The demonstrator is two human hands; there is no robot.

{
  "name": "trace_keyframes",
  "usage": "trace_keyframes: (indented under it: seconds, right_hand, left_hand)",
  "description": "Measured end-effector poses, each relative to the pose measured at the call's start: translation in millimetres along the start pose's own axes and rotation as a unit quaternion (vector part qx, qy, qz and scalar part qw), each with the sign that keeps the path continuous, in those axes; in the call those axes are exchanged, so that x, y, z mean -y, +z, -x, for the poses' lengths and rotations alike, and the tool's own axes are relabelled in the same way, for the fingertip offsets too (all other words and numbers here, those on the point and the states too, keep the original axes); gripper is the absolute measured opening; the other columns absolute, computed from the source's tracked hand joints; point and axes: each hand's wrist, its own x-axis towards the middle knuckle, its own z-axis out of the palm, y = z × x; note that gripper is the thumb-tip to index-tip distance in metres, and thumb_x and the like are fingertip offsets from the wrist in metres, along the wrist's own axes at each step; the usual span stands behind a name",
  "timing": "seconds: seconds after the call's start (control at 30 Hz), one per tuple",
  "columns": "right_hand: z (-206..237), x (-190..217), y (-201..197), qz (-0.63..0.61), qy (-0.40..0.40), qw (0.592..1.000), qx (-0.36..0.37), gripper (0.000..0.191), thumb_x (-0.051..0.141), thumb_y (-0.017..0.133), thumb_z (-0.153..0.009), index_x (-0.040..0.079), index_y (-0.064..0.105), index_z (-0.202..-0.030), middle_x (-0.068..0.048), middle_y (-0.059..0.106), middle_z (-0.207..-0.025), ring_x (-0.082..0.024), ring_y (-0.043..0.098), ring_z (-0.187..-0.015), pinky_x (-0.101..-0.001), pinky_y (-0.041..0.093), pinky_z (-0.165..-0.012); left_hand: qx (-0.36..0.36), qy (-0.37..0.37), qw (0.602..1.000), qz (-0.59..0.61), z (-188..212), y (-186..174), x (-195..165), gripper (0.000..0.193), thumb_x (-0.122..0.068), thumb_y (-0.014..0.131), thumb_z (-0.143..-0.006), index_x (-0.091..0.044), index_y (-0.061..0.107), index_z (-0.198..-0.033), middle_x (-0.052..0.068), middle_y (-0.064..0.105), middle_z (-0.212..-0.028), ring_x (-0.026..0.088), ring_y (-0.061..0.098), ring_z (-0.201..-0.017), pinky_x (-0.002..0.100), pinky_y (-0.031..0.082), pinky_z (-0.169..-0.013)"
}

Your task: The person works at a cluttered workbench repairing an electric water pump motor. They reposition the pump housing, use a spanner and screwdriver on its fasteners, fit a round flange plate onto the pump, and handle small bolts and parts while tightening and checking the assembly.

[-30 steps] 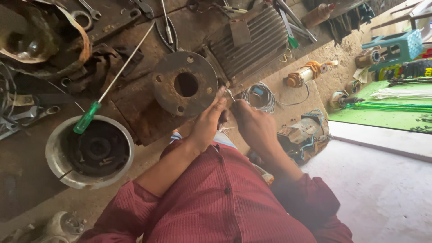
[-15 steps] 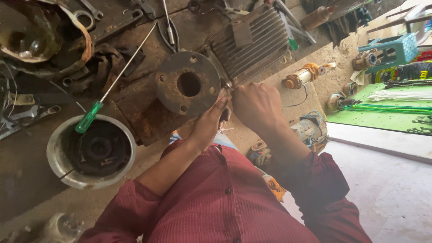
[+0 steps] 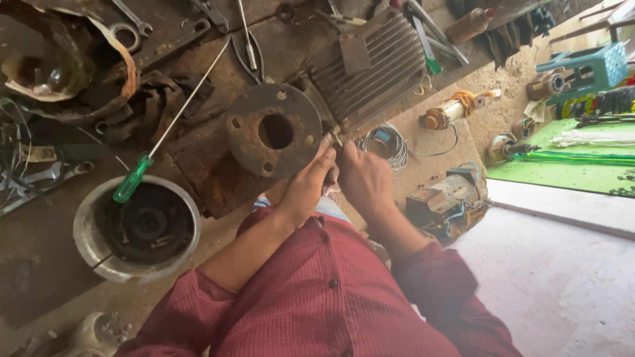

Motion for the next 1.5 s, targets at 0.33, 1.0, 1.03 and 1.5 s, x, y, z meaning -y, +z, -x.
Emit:
trace_keyframes:
  seconds: [0.33, 1.0, 1.03, 1.5]
  right_hand:
    - [17, 1, 9, -0.088, 0.032, 0.993, 0.066, 0.024, 0.015, 0.059, -0.095, 0.006, 0.055, -0.117, -0.012, 0.071, -0.078, -0.038, 0.07, -0.072, -0.0498, 0.051, -0.06]
    - [-76, 57, -90, 0.214, -0.11, 0.959, 0.153, 0.014, 0.015, 0.068, -0.079, 0.009, 0.079, -0.074, -0.017, 0.074, -0.077, -0.034, 0.075, -0.073, -0.0422, 0.058, -0.06]
    - [-73, 53, -84, 0.205, -0.107, 0.96, 0.155, 0.013, 0.014, 0.068, -0.08, 0.009, 0.078, -0.076, -0.017, 0.074, -0.077, -0.033, 0.074, -0.073, -0.0421, 0.058, -0.061]
    - [-8, -10, 64, -0.171, -0.038, 0.984, -0.035, 0.047, 0.009, 0.06, -0.079, 0.001, 0.058, -0.125, -0.026, 0.068, -0.09, -0.049, 0.065, -0.079, -0.0541, 0.051, -0.067]
  left_hand:
    - [0.004, 0.039, 0.999, -0.022, 4, -6, 6, 0.063, -0.03, 0.047, -0.109, 0.004, 0.032, -0.16, -0.002, 0.049, -0.098, 0.007, 0.048, -0.083, 0.021, 0.046, -0.076]
    - [-0.035, 0.056, 0.989, -0.13, 2, -9, 17, 0.039, -0.037, 0.046, -0.111, -0.006, 0.066, -0.099, -0.003, 0.054, -0.074, 0.004, 0.044, -0.062, 0.022, 0.036, -0.056]
    - [-0.044, 0.043, 0.995, -0.073, 2, -8, 17, 0.036, -0.036, 0.049, -0.109, -0.007, 0.065, -0.096, -0.003, 0.054, -0.072, 0.005, 0.043, -0.06, 0.022, 0.035, -0.054]
    - [-0.031, 0.012, 0.998, -0.058, 5, -7, 7, 0.056, -0.033, 0.044, -0.109, -0.006, 0.043, -0.158, -0.005, 0.051, -0.082, 0.005, 0.045, -0.076, 0.019, 0.039, -0.067]
